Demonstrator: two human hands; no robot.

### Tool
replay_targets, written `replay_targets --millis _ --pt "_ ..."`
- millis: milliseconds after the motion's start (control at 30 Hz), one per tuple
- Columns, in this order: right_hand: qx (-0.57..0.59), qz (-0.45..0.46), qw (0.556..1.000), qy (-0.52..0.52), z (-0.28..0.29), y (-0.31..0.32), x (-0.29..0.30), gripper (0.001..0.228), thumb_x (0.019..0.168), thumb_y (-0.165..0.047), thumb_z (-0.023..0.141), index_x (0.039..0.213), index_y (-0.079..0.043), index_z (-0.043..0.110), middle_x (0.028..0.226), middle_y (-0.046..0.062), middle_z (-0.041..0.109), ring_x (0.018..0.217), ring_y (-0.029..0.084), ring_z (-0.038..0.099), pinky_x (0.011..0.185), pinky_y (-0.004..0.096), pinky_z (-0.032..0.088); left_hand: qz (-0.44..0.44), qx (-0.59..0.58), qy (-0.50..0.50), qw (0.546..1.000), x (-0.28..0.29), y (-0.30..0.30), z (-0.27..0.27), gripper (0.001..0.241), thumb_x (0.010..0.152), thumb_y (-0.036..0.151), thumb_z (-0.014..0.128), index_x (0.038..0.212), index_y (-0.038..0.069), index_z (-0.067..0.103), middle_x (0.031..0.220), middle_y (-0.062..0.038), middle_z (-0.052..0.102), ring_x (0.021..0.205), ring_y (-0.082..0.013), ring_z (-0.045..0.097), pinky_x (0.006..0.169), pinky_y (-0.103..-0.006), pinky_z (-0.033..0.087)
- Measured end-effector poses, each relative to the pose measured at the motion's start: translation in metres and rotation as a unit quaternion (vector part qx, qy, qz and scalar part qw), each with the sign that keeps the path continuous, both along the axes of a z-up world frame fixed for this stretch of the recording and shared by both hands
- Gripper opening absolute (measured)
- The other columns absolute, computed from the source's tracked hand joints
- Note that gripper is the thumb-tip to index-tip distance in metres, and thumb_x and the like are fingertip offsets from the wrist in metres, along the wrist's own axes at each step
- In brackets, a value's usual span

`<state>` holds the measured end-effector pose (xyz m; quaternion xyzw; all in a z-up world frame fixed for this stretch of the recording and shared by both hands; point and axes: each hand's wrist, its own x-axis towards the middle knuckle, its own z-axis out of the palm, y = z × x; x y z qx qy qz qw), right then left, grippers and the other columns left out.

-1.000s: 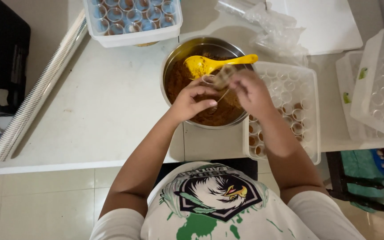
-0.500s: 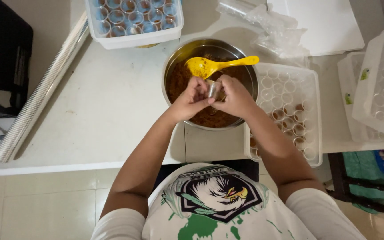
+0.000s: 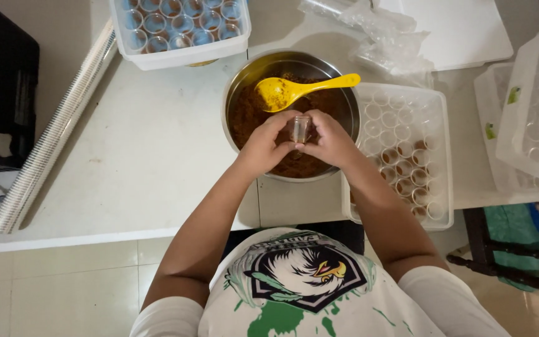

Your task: Filling small plastic cups with a brown food mixture from a large bowl using a spoon.

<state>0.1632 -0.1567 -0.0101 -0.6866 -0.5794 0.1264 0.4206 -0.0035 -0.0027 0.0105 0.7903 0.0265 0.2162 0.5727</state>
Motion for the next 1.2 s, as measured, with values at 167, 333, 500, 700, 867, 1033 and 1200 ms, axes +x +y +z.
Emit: replay_targets --millis 167,333,500,700,867,1033,1200 --pt "-0.009 0.023 0.999 -0.04 0.0 0.002 0.0 0.053 0.077 -0.022 0.091 0.112 -0.004 0.056 0.101 0.014 0.064 0.092 0.032 0.065 0.081 0.04 0.052 0.008 0.048 -0.021 0.999 -0.003 -0.001 0.001 0.058 0.083 0.006 0.083 0.136 0.006 0.059 0.13 -0.015 0.066 0.118 -0.0317 0.066 0.097 -0.0394 0.056" --pt "-0.013 0.008 1.0 -0.004 0.0 0.003 0.001 0.054 0.074 -0.021 0.09 0.112 -0.002 0.056 0.097 0.016 0.063 0.086 0.033 0.064 0.077 0.041 0.052 0.003 0.033 0.019 0.999 0.0 0.001 -0.001 0.059 0.084 0.005 0.082 0.138 0.007 0.058 0.133 -0.014 0.065 0.12 -0.0316 0.066 0.098 -0.0379 0.056" --pt "0.013 0.004 1.0 0.002 0.002 0.003 -0.003 0.056 0.074 -0.021 0.091 0.113 -0.003 0.056 0.101 0.014 0.063 0.089 0.029 0.065 0.078 0.038 0.052 -0.051 -0.073 -0.016 0.996 0.007 0.003 -0.011 0.081 0.085 0.01 0.083 0.15 -0.001 0.036 0.139 -0.018 0.058 0.128 -0.0275 0.061 0.106 -0.0382 0.05" --pt "0.125 0.075 0.989 0.035 -0.009 0.006 0.008 0.044 0.089 -0.014 0.081 0.123 -0.002 0.055 0.102 0.013 0.059 0.09 0.025 0.062 0.081 0.032 0.052 0.006 -0.085 0.038 0.996 0.014 0.008 -0.04 0.072 0.095 0.012 0.076 0.156 0.0 0.039 0.136 -0.016 0.068 0.125 -0.0215 0.068 0.107 -0.0326 0.053" --pt "0.079 0.016 0.996 0.033 -0.01 0.0 0.01 0.008 0.099 -0.008 0.07 0.104 -0.001 0.069 0.089 0.009 0.063 0.083 0.021 0.061 0.076 0.032 0.049 0.044 -0.061 0.052 0.996 0.007 0.0 -0.013 0.069 0.086 0.013 0.083 0.146 -0.001 0.052 0.124 -0.016 0.073 0.113 -0.0207 0.072 0.098 -0.0315 0.055" --pt "0.157 -0.034 0.985 0.068 -0.003 -0.004 0.008 0.011 0.106 -0.01 0.064 0.107 -0.001 0.07 0.098 0.007 0.068 0.09 0.019 0.064 0.082 0.031 0.051 0.067 -0.03 0.113 0.991 0.005 -0.003 0.003 0.069 0.081 0.018 0.086 0.142 0.0 0.057 0.119 -0.016 0.074 0.104 -0.0192 0.073 0.092 -0.0303 0.056" --pt "0.156 -0.037 0.986 0.05 0.008 -0.004 0.002 0.016 0.11 -0.015 0.062 0.106 0.0 0.068 0.099 0.01 0.07 0.092 0.021 0.063 0.085 0.032 0.051 0.076 -0.029 0.092 0.992 0.004 -0.003 0.005 0.064 0.08 0.015 0.086 0.137 0.003 0.061 0.121 -0.017 0.074 0.108 -0.0222 0.073 0.094 -0.0326 0.056"
